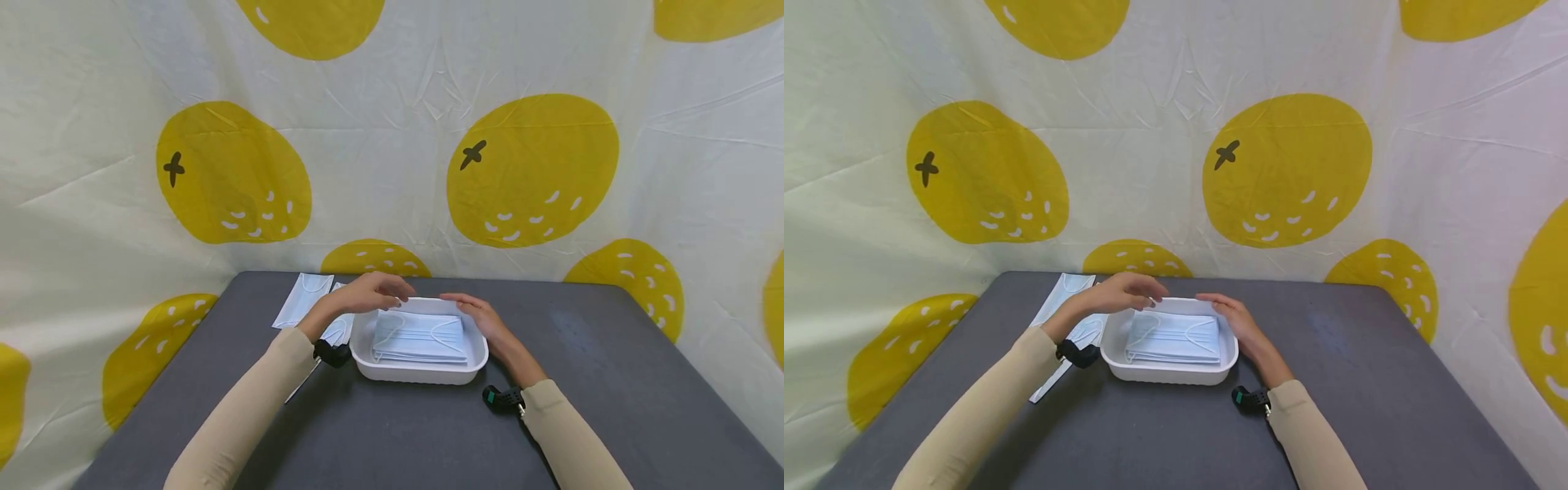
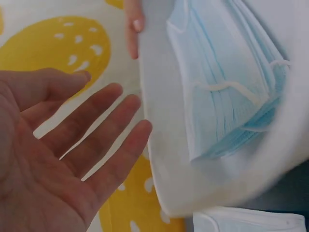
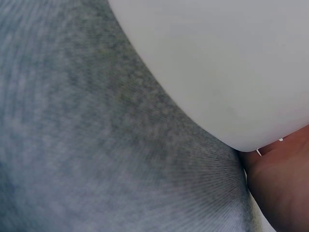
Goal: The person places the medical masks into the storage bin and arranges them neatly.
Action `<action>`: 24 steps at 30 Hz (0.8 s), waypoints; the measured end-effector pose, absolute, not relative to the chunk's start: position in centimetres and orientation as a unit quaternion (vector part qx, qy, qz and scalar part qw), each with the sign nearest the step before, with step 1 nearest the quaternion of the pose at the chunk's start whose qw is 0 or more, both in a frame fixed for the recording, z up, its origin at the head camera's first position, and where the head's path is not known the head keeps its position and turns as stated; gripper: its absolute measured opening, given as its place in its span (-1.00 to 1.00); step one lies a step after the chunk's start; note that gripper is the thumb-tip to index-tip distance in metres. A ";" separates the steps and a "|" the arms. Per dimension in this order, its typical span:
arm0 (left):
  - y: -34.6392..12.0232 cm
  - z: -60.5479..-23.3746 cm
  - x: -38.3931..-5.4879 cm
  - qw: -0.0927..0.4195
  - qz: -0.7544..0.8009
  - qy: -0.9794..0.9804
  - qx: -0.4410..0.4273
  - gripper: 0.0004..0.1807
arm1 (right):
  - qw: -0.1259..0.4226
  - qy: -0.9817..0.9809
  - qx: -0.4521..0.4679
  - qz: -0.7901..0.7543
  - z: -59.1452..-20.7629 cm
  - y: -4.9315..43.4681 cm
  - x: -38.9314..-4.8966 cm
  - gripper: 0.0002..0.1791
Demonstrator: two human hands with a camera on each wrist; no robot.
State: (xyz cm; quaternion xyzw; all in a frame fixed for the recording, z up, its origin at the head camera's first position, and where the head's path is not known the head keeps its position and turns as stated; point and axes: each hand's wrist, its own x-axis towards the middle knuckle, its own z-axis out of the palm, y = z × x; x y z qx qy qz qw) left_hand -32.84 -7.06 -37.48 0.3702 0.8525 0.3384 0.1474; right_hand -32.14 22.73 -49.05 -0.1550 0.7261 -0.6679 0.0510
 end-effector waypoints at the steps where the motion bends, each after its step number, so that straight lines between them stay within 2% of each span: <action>1: -7.5 -37.6 -32.8 0.138 0.354 0.851 0.363 -0.58 | 0.051 0.725 -0.157 -0.669 -49.1 22.8 -32.2 -0.55; 10: -13.1 -38.0 -31.2 0.050 0.442 0.851 0.278 -0.60 | 0.050 0.725 -0.164 -0.667 -49.0 22.8 -32.3 -0.54; 17: -17.6 -39.1 -30.4 -0.012 0.472 0.852 0.227 -0.54 | 0.053 0.726 -0.156 -0.668 -48.9 22.9 -32.3 -0.54; 24: -21.1 -41.4 -30.1 -0.015 0.480 0.858 0.183 -0.54 | 0.056 0.730 -0.153 -0.663 -49.1 23.1 -32.3 -0.55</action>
